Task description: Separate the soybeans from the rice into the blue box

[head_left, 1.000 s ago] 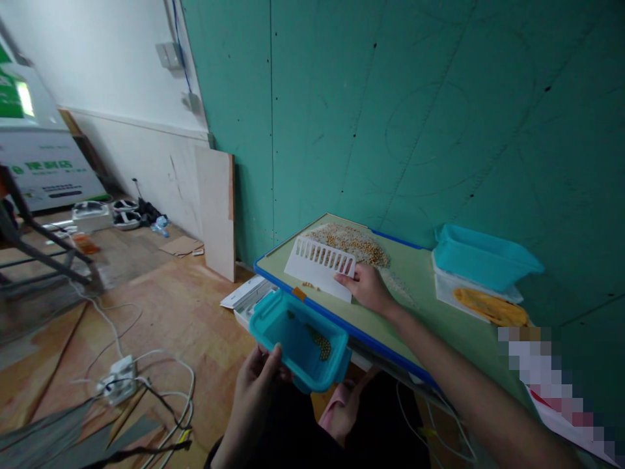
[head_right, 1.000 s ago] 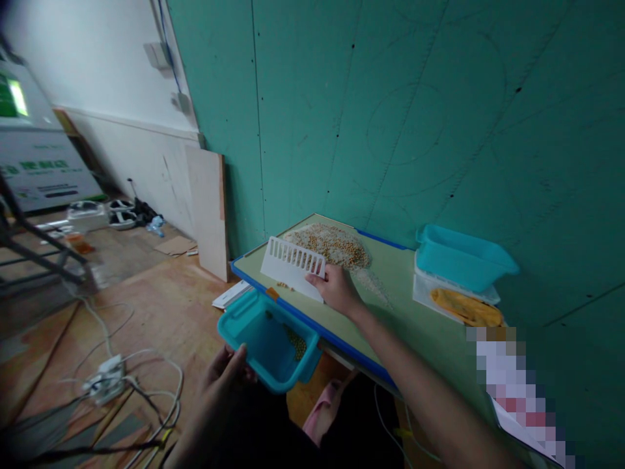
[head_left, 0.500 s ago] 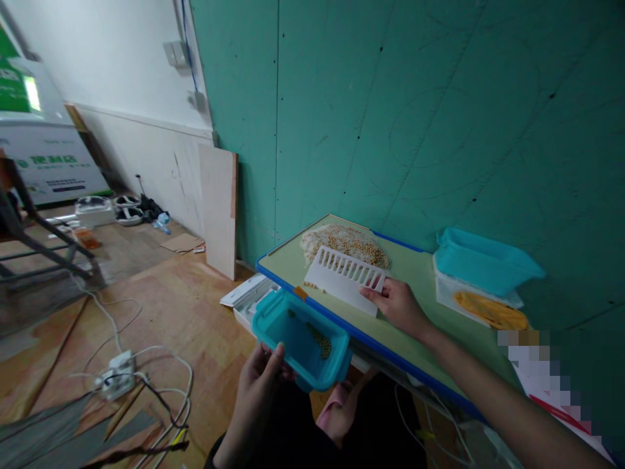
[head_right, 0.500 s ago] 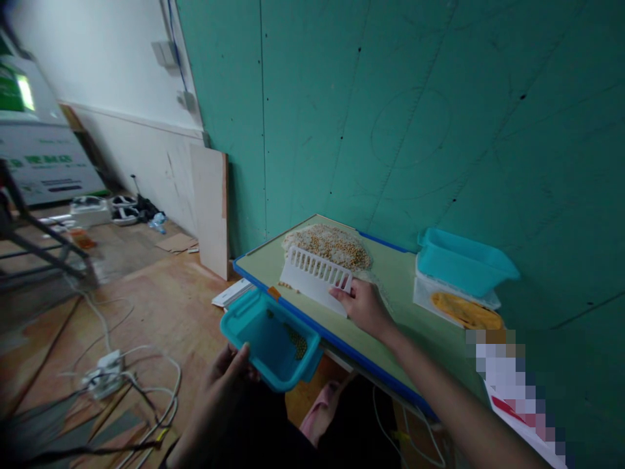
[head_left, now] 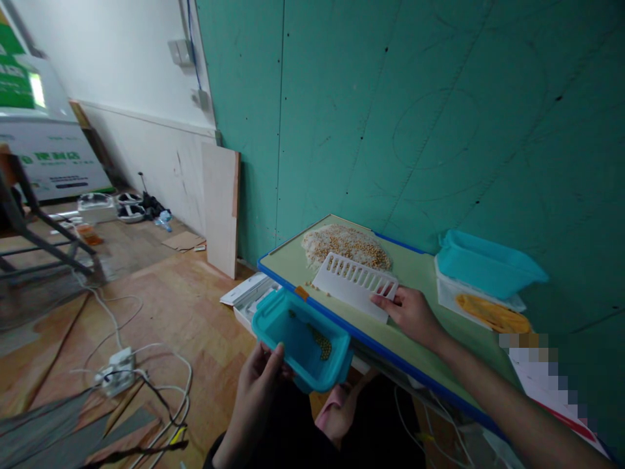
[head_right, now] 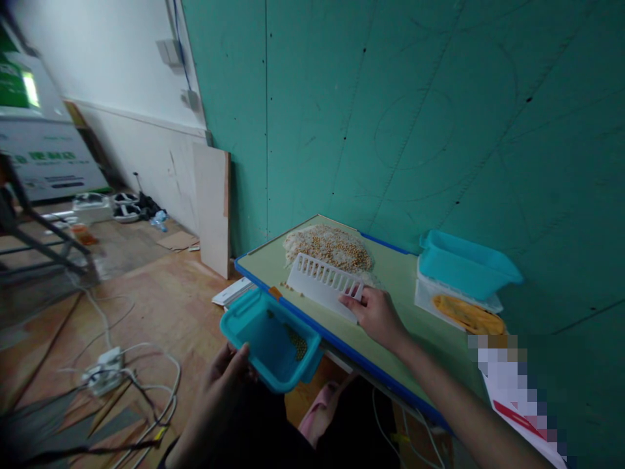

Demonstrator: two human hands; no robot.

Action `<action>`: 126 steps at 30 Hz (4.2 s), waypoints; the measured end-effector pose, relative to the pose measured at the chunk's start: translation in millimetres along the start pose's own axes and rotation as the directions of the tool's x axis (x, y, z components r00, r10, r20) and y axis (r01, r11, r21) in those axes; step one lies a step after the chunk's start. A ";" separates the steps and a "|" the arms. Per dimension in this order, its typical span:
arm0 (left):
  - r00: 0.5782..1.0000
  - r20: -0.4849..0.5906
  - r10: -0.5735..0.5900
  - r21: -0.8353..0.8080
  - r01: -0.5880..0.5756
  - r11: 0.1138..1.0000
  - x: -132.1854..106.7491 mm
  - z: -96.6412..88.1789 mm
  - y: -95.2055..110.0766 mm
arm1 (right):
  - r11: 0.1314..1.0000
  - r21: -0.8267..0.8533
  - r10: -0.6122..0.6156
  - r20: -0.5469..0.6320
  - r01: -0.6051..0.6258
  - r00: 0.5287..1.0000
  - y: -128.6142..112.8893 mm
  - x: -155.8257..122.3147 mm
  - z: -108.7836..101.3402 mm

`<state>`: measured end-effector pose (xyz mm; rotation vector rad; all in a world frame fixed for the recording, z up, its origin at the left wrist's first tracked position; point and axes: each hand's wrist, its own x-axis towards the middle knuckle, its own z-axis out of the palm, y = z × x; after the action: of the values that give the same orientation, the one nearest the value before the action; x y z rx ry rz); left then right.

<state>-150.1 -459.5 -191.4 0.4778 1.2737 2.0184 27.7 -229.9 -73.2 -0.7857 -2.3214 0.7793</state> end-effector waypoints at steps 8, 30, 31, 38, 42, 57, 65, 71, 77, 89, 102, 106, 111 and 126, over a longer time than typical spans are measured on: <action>0.999 -0.046 -0.028 -0.058 0.026 0.998 0.9 2.6 5.2 | 0.999 -0.043 -0.020 -0.016 0.020 1.000 -7.9 -5.4 4.5; 0.999 -0.011 -0.036 -0.060 0.035 0.998 -2.9 7.3 8.0 | 0.931 -0.303 -0.228 -0.047 0.204 0.973 -24.8 -63.1 2.2; 0.999 -0.009 -0.040 -0.057 0.039 0.998 -3.1 7.0 8.5 | 0.927 -0.314 -0.236 -0.062 0.205 0.970 -26.2 -61.1 3.9; 0.999 -0.022 -0.048 -0.044 0.047 0.998 -2.4 4.0 10.2 | 0.914 -0.354 -0.279 -0.197 0.197 0.940 -26.5 -24.2 22.8; 0.999 -0.018 -0.035 -0.028 0.034 0.999 0.6 0.0 11.5 | 0.919 -0.331 -0.283 -0.168 0.216 0.944 -27.4 -8.0 34.6; 0.997 -0.075 -0.028 -0.018 0.026 0.999 1.5 -0.9 19.8 | 0.917 -0.269 -0.333 -0.102 0.296 0.937 -30.9 -27.0 37.6; 0.997 -0.034 -0.063 -0.061 0.061 0.996 1.0 -3.1 4.7 | 0.923 -0.327 -0.295 -0.266 0.202 0.918 -25.9 -15.0 14.5; 0.997 -0.049 -0.053 -0.060 0.050 0.997 1.5 -1.4 5.2 | 0.801 -0.424 -0.497 -0.075 0.424 0.864 -42.2 -23.5 50.1; 0.995 -0.063 -0.080 -0.030 0.079 0.996 3.6 -3.7 3.7 | 0.752 -0.466 -0.524 0.006 0.466 0.852 -40.3 6.7 81.7; 0.995 -0.049 -0.090 -0.019 0.089 0.996 1.5 0.8 11.2 | 0.789 -0.591 -0.294 -0.118 0.171 0.949 -15.3 31.0 58.1; 0.990 -0.021 -0.142 -0.103 0.140 0.985 -4.6 5.6 -9.5 | 0.988 -0.141 0.007 -0.356 -0.061 0.934 33.6 63.7 6.6; 0.991 -0.025 -0.134 -0.066 0.132 0.989 -4.8 9.1 -9.4 | 0.993 -0.093 0.037 -0.318 -0.070 0.947 45.2 66.7 10.7; 0.992 -0.009 -0.127 -0.071 0.126 0.990 -5.8 9.2 -8.8 | 0.996 -0.065 0.034 -0.293 -0.056 0.955 48.2 71.6 11.2; 0.992 -0.011 -0.129 -0.016 0.129 0.992 -9.5 14.2 -0.4 | 0.998 -0.025 0.048 -0.230 -0.055 0.972 39.2 71.9 11.2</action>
<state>-134.5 -457.2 -184.9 0.3669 1.2628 1.9247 -14.4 -159.6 -84.2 -0.9032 -2.1184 0.6390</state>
